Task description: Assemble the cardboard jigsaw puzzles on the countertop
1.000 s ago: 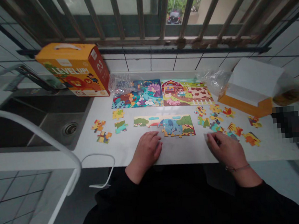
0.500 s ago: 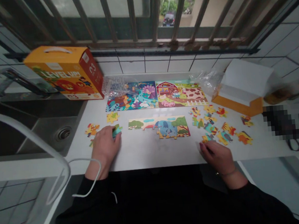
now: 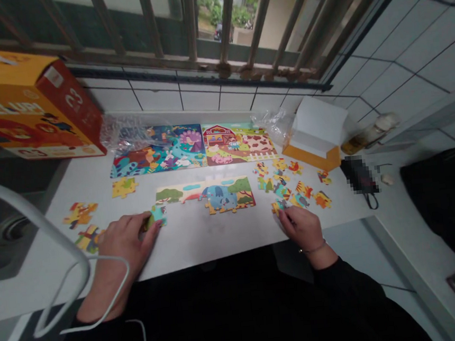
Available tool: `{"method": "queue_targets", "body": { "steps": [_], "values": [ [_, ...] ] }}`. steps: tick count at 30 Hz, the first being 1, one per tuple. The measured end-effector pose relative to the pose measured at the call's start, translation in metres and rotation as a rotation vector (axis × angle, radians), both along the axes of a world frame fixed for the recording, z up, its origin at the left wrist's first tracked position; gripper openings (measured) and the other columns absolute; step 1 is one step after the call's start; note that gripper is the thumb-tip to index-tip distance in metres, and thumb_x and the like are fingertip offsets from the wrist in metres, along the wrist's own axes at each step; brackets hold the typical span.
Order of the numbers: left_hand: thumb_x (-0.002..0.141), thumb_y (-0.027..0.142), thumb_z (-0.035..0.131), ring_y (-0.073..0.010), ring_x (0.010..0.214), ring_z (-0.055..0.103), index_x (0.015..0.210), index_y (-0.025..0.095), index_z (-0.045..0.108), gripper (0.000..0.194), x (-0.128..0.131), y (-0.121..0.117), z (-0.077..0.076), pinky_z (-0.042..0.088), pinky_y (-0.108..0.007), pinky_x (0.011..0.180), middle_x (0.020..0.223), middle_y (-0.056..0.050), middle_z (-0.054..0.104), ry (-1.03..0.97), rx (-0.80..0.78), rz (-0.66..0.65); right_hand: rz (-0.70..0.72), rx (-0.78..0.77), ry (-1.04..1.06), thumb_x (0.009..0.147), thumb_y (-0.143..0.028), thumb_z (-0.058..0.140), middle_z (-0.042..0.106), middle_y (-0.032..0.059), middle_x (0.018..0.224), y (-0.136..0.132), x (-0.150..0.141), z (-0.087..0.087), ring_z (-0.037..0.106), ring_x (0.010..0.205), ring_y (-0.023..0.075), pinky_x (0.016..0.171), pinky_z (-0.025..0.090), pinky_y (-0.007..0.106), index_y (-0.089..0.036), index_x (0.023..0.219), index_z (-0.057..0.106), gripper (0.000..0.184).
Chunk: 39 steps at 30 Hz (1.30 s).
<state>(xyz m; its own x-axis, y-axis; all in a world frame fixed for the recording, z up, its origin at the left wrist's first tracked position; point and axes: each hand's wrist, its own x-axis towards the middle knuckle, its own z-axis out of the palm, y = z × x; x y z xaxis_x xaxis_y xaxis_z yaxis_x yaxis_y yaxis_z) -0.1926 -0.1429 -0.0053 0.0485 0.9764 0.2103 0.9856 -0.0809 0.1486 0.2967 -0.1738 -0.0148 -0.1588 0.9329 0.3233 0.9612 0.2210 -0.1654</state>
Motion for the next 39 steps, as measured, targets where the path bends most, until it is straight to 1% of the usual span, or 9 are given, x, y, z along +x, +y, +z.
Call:
{"method": "queue_targets", "body": {
  "steps": [4, 8, 12, 15, 19, 25, 32, 36, 39],
  "values": [
    [0.111, 0.059, 0.041, -0.0372, 0.100, 0.070, 0.118, 0.022, 0.071, 0.049, -0.008, -0.005, -0.011, 0.055, -0.052, 0.092, 0.106, -0.012, 0.075, 0.015, 0.015, -0.053, -0.313, 0.053, -0.018, 0.113, -0.044, 0.047, 0.072, 0.0074, 0.080, 0.010, 0.044, 0.012, 0.062, 0.073, 0.0198, 0.065, 0.037, 0.032, -0.022, 0.084, 0.072, 0.044],
    [0.109, 0.054, 0.045, -0.0340, 0.096, 0.069, 0.104, 0.025, 0.068, 0.038, -0.011, -0.012, -0.010, 0.058, -0.054, 0.092, 0.097, -0.008, 0.072, 0.004, 0.063, -0.058, -0.581, -0.029, 0.001, 0.106, -0.045, 0.050, 0.077, 0.0114, 0.090, 0.018, 0.100, 0.023, 0.063, 0.079, 0.0233, 0.067, 0.037, 0.033, -0.018, 0.102, 0.076, 0.038],
    [0.108, 0.050, 0.045, -0.0350, 0.099, 0.070, 0.092, 0.026, 0.066, 0.036, -0.009, -0.015, -0.006, 0.060, -0.058, 0.092, 0.103, -0.008, 0.074, -0.050, 0.097, -0.086, -0.628, -0.092, -0.050, 0.101, -0.051, 0.051, 0.077, 0.0171, 0.100, 0.014, 0.145, 0.023, 0.068, 0.091, 0.0297, 0.077, 0.047, 0.039, -0.016, 0.104, 0.078, 0.044],
    [0.106, 0.050, 0.045, -0.0353, 0.106, 0.072, 0.090, 0.027, 0.064, 0.034, -0.010, -0.012, -0.008, 0.061, -0.060, 0.096, 0.110, -0.006, 0.077, -0.143, 0.102, -0.124, -0.545, -0.158, -0.048, 0.096, -0.059, 0.059, 0.078, 0.0197, 0.111, 0.011, 0.160, 0.019, 0.070, 0.103, 0.0330, 0.087, 0.054, 0.044, -0.016, 0.109, 0.079, 0.049],
    [0.105, 0.050, 0.049, -0.0360, 0.112, 0.074, 0.100, 0.030, 0.068, 0.028, -0.013, -0.012, -0.013, 0.061, -0.063, 0.101, 0.120, -0.004, 0.079, -0.206, 0.065, -0.198, -0.425, -0.254, 0.034, 0.088, -0.062, 0.071, 0.079, 0.0199, 0.119, 0.010, 0.161, 0.014, 0.072, 0.105, 0.0322, 0.091, 0.058, 0.044, -0.016, 0.116, 0.077, 0.054],
    [0.103, 0.049, 0.055, -0.0392, 0.120, 0.074, 0.126, 0.038, 0.075, 0.032, -0.019, -0.018, -0.016, 0.059, -0.062, 0.103, 0.136, -0.007, 0.076, -0.189, -0.017, -0.343, -0.473, -0.265, 0.091, 0.086, -0.054, 0.077, 0.083, 0.0128, 0.111, 0.011, 0.157, 0.012, 0.076, 0.089, 0.0264, 0.080, 0.058, 0.039, -0.018, 0.127, 0.073, 0.055],
    [0.101, 0.048, 0.062, -0.0373, 0.110, 0.077, 0.129, 0.034, 0.074, 0.033, -0.013, -0.029, -0.014, 0.061, -0.057, 0.097, 0.123, -0.011, 0.079, -0.216, 0.017, -0.369, -0.462, -0.318, 0.017, 0.088, -0.044, 0.074, 0.082, 0.0151, 0.116, 0.016, 0.152, 0.019, 0.075, 0.093, 0.0276, 0.081, 0.057, 0.039, -0.018, 0.127, 0.074, 0.047],
    [0.103, 0.047, 0.064, -0.0354, 0.107, 0.078, 0.139, 0.032, 0.067, 0.038, -0.004, -0.031, -0.010, 0.061, -0.054, 0.096, 0.122, -0.011, 0.080, -0.271, 0.036, -0.394, -0.447, -0.175, -0.023, 0.095, -0.044, 0.065, 0.080, 0.0162, 0.116, 0.016, 0.136, 0.025, 0.073, 0.092, 0.0278, 0.080, 0.054, 0.040, -0.017, 0.121, 0.077, 0.039],
    [0.103, 0.051, 0.067, -0.0374, 0.117, 0.075, 0.147, 0.030, 0.061, 0.050, 0.000, -0.030, -0.010, 0.059, -0.055, 0.102, 0.131, -0.014, 0.076, -0.264, 0.034, -0.331, -0.436, -0.020, 0.024, 0.102, -0.048, 0.057, 0.080, 0.0127, 0.104, 0.015, 0.110, 0.032, 0.070, 0.082, 0.0249, 0.075, 0.050, 0.038, -0.019, 0.109, 0.078, 0.036]
  ]
}}
